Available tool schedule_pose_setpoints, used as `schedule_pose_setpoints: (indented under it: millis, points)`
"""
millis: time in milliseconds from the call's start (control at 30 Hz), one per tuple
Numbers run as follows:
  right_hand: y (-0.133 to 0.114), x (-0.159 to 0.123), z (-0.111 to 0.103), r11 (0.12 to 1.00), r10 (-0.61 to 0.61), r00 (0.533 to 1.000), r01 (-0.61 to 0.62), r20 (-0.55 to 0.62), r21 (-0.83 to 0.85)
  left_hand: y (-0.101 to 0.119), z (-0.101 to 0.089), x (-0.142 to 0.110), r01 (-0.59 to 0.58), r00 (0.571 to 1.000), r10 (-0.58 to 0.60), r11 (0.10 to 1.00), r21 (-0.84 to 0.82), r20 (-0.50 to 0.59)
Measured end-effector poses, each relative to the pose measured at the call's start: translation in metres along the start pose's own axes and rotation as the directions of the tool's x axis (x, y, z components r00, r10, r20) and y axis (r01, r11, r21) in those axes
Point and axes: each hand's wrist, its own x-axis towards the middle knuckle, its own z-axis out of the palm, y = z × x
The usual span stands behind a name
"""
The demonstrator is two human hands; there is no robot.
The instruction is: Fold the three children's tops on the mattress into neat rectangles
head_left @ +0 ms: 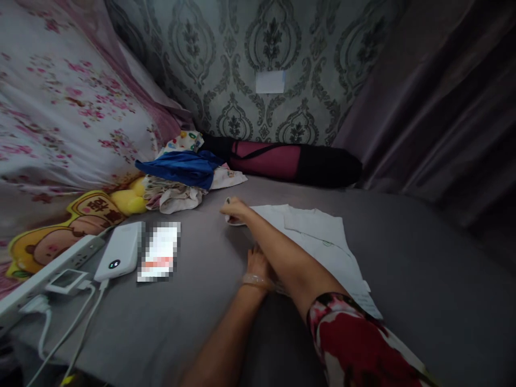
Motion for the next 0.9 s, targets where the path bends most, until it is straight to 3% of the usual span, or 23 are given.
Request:
schedule_pose_setpoints:
  millis: [167, 333, 467, 700, 900]
  points:
    - [0.018, -0.02, -0.052, 0.873, 0.083, 0.985, 0.002, -0.151, 0.489, 0.012, -0.019, -0.009, -0.004, 1.0, 0.004, 1.0, -0.021, -0.014]
    - [0.049, -0.046, -0.103, 0.799, 0.142, 0.961, 0.03, -0.237, 0.601, 0.013, -0.02, -0.011, 0.017, 0.999, -0.016, 1.0, 0.016, -0.034]
    - [0.082, -0.064, -0.129, 0.757, 0.186, 0.934, 0.061, -0.304, 0.65, 0.008, -0.012, -0.01, 0.039, 0.997, -0.036, 0.999, 0.034, -0.071]
    - [0.146, -0.09, -0.154, 0.743, 0.285, 0.877, 0.053, -0.387, 0.667, 0.002, -0.006, -0.008, 0.022, 0.997, -0.017, 0.998, 0.064, -0.077]
    - [0.192, -0.102, -0.15, 0.765, 0.37, 0.841, -0.035, -0.394, 0.643, 0.004, -0.008, -0.009, 0.016, 0.998, -0.011, 0.997, 0.079, -0.068]
